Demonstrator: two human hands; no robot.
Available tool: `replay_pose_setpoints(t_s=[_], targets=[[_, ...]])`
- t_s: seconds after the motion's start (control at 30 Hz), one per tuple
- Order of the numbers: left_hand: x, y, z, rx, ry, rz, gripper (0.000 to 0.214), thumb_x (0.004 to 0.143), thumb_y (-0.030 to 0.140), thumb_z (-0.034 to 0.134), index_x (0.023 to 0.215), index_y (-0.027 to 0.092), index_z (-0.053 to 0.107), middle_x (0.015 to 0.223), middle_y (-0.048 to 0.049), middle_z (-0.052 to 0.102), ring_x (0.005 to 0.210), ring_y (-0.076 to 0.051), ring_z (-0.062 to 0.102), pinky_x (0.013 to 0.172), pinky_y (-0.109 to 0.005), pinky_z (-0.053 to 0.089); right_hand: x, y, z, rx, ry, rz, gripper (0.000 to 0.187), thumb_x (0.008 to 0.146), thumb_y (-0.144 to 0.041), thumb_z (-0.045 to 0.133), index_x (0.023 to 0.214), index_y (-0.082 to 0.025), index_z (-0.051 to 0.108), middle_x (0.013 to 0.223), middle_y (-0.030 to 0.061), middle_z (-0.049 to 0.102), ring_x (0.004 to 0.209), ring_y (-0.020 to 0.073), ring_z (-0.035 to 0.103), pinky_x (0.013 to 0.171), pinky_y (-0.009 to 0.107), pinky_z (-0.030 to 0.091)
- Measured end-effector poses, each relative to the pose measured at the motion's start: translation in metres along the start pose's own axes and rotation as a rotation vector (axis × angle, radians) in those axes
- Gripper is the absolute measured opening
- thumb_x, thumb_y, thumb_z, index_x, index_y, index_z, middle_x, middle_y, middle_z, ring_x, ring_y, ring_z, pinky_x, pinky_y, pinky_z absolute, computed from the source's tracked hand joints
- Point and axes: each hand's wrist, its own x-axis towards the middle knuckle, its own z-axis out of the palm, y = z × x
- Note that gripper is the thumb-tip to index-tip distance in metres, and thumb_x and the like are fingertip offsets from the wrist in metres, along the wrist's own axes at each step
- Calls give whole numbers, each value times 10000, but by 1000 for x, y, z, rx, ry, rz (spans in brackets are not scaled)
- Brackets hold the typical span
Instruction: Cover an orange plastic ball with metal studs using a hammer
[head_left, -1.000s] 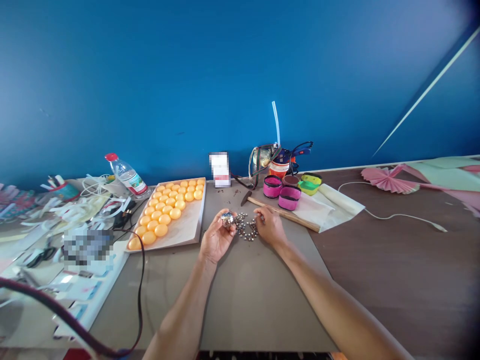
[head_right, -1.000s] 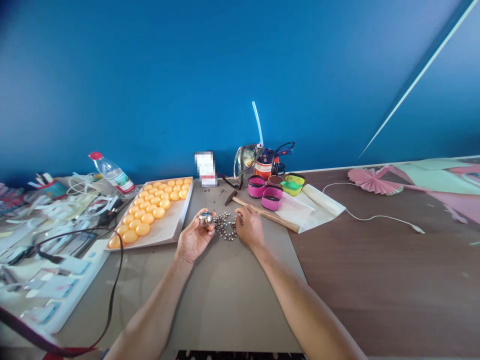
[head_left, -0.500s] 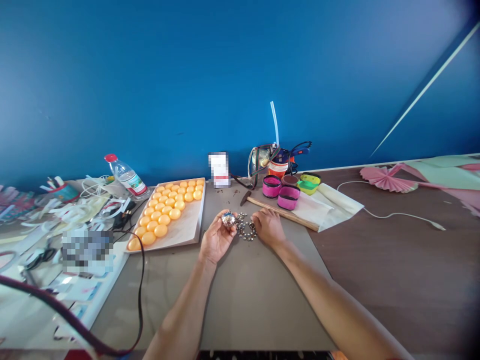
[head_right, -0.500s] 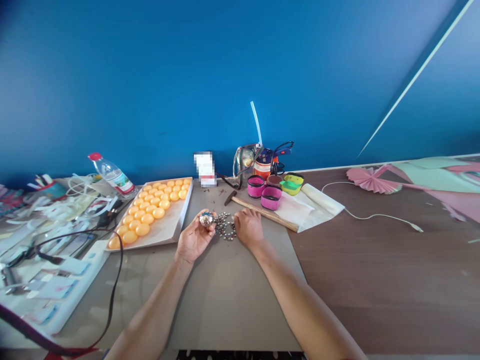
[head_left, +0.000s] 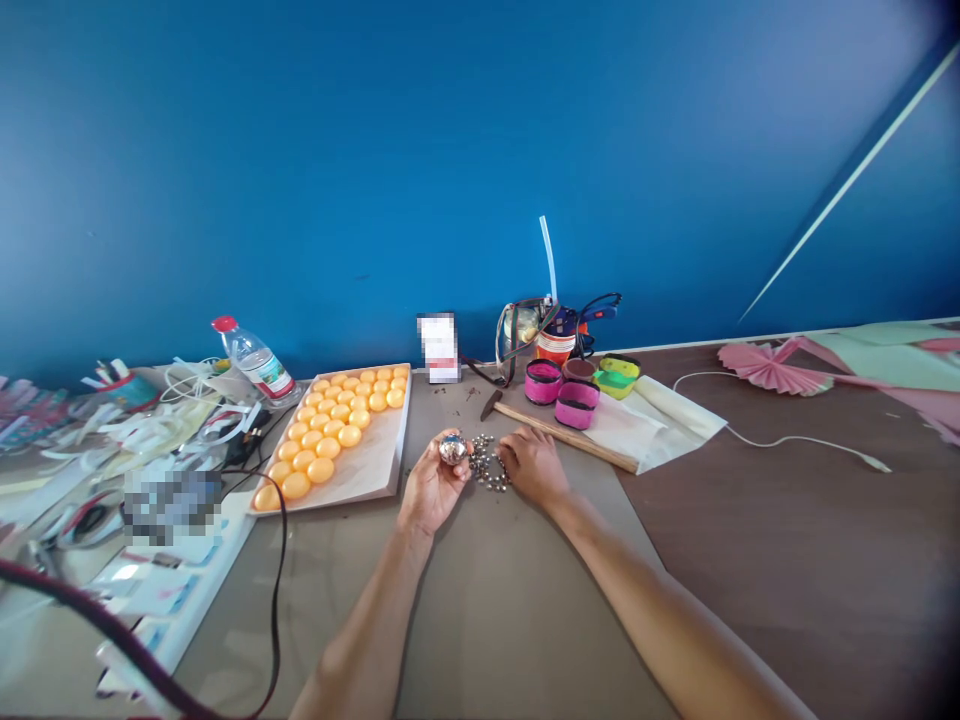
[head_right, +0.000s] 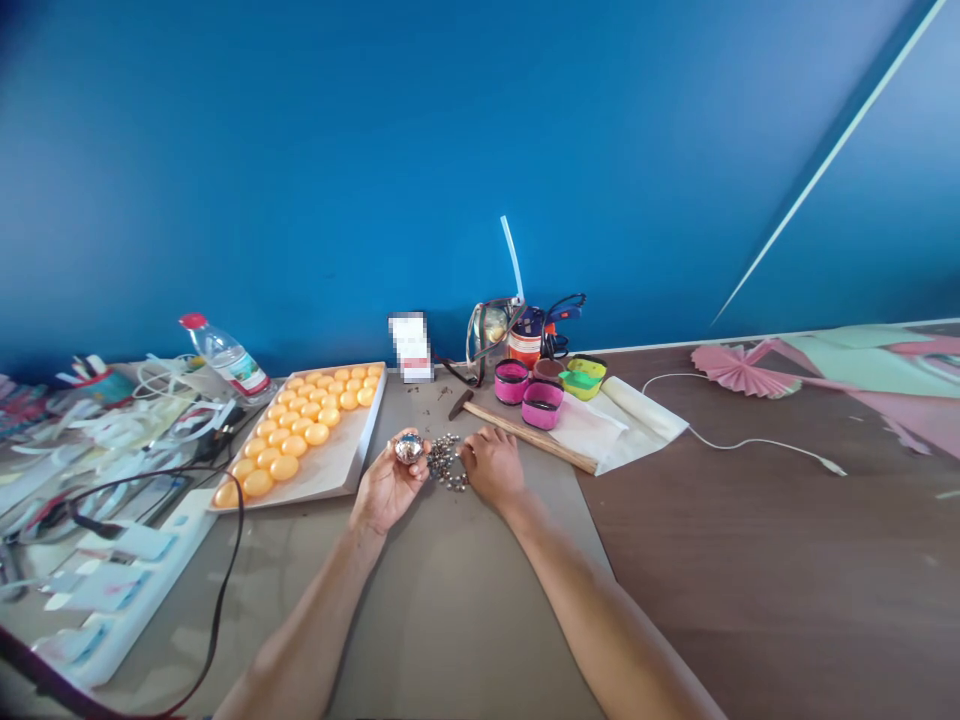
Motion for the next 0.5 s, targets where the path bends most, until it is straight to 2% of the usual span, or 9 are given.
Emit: replay_pose_setpoints(t_s=[0.23, 0.37, 0.5], targets=[[1, -1, -1, -63, 76, -1, 312, 793, 422, 572, 986, 177, 566, 830, -71, 609, 651, -116, 537, 599, -234, 428, 2, 0, 2, 10, 5, 1, 199, 856, -319, 491, 785, -205, 637, 848, 47, 602, 865, 179, 496, 728, 284, 275], [0, 0, -1, -95, 80, 37, 363, 766, 501, 572, 940, 183, 551, 844, -68, 610, 635, -111, 533, 568, -224, 416, 2, 0, 1, 18, 8, -6, 211, 864, -317, 481, 798, -198, 642, 857, 56, 604, 871, 179, 495, 725, 283, 273], [0, 1, -2, -32, 165, 99, 259, 746, 397, 639, 844, 190, 518, 748, -4, 574, 497, -41, 430, 496, -171, 352, 2, -1, -1, 11, -13, 5, 213, 871, -315, 472, 810, -204, 644, 868, 47, 602, 884, 173, 495, 730, 277, 273]])
